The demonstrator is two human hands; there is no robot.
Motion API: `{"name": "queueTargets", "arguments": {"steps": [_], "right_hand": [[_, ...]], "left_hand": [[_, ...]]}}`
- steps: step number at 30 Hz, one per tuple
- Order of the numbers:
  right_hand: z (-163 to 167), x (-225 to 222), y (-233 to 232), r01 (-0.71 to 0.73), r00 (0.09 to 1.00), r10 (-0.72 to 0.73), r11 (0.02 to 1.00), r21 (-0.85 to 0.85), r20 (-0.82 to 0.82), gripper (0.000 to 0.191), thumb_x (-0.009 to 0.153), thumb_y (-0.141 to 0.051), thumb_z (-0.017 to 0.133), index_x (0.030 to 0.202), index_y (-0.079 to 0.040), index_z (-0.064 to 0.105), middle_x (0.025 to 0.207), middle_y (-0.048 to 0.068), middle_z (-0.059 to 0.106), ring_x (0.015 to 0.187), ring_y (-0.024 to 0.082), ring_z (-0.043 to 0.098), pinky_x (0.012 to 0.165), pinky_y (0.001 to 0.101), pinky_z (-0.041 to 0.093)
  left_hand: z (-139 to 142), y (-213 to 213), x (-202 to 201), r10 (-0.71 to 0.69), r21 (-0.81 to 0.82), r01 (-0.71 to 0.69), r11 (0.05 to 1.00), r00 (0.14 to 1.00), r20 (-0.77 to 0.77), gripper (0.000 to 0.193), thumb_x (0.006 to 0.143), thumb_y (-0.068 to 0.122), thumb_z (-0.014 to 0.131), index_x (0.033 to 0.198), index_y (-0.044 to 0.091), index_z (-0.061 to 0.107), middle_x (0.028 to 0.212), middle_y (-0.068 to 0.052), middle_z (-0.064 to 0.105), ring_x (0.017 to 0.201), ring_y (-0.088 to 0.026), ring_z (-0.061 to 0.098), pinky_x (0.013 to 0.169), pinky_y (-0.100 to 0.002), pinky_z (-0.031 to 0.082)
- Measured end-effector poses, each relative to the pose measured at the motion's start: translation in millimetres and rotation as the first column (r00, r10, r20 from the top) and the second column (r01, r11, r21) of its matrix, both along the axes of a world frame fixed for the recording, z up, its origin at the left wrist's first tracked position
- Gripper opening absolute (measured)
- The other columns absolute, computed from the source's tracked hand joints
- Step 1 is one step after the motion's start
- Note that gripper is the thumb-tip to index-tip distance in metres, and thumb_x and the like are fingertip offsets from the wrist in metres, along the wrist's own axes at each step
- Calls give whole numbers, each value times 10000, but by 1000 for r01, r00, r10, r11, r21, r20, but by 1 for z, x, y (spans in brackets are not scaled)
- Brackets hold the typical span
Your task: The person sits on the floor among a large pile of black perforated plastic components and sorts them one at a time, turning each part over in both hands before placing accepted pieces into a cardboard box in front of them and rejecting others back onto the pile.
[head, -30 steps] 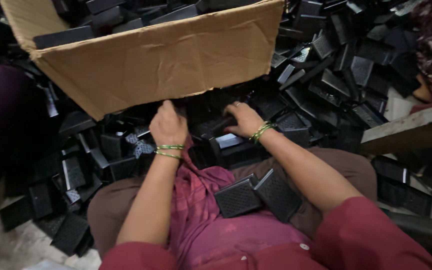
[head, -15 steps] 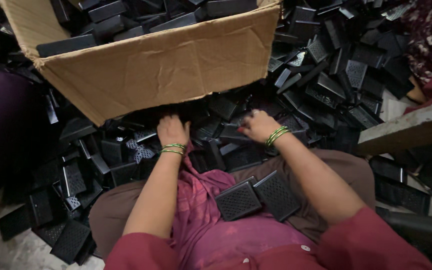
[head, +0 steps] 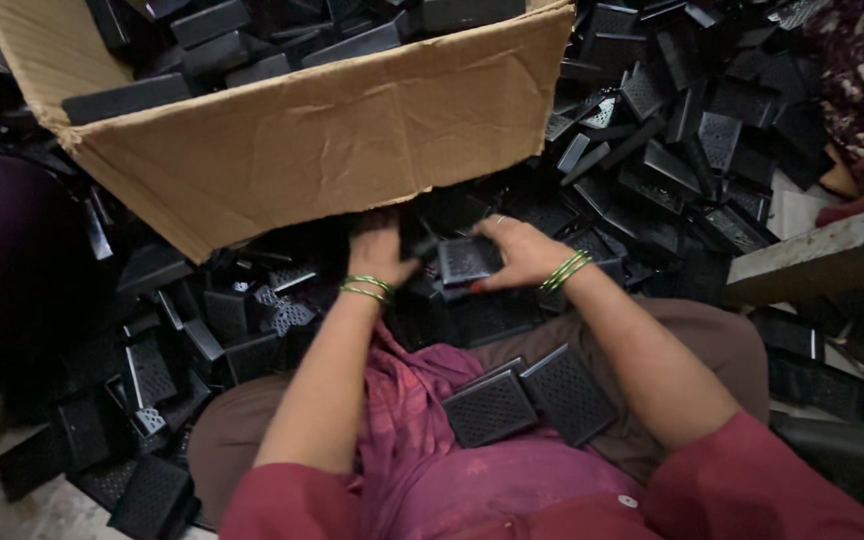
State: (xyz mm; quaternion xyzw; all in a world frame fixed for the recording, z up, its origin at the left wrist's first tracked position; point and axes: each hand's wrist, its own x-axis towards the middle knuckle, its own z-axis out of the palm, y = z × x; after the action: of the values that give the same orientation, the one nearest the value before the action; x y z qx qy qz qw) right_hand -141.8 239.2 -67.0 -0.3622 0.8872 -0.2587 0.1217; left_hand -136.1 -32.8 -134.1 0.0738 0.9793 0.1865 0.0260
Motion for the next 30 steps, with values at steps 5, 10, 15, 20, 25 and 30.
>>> {"name": "queueTargets", "arguments": {"steps": [5,10,15,20,25,30], "right_hand": [[37,-4,18,185,946,-58,904,-386,318,817,695,-290,930,1366,-29,545,1301,112,540,1245,233,560,1032,361,482],[64,8,24,388,778,132,667,-636,614,840,750,-191,897,1450,-46,457,1395,57,555,1339,180,518,1136,340,437],[46,38,-1,403,709,233,641,-653,666,884,743,-154,905,1489,-31,447,1376,75,590,1315,185,549,1135,358,436],[40,48,-4,478,681,194,612,-630,706,888,740,-173,910,1489,-18,461,1397,58,596,1338,168,558,1162,346,422],[42,50,-6,463,701,205,597,-655,683,936,711,-254,937,1491,-22,474,1388,69,605,1298,190,583,1140,367,449],[36,48,-11,386,753,220,616,-687,621,945,750,-374,922,1498,-19,465,1424,72,581,1334,195,567,1161,378,440]], "left_hand": [[44,15,14,-7,65,4,998,999,48,943,606,429,922,1422,134,554,1436,-153,552,1367,-353,479,1134,-528,414],[86,26,49,-30,838,12,546,1000,5,788,665,234,950,1347,38,606,1295,-102,685,1219,-243,653,1064,-419,517],[98,43,79,-182,982,-186,-33,967,178,642,766,-56,831,1360,3,597,1226,-80,695,1108,-170,682,993,-348,561],[102,44,86,-168,979,-200,-27,967,193,671,729,-76,836,1354,-22,598,1213,-83,704,1101,-186,691,980,-369,577],[107,37,84,-166,982,-177,64,968,186,702,690,-60,858,1342,-21,600,1210,-81,702,1102,-177,694,999,-357,574],[110,28,80,-155,969,-163,186,969,193,669,683,-24,885,1298,-25,622,1172,-89,718,1074,-176,702,996,-355,578]]}}
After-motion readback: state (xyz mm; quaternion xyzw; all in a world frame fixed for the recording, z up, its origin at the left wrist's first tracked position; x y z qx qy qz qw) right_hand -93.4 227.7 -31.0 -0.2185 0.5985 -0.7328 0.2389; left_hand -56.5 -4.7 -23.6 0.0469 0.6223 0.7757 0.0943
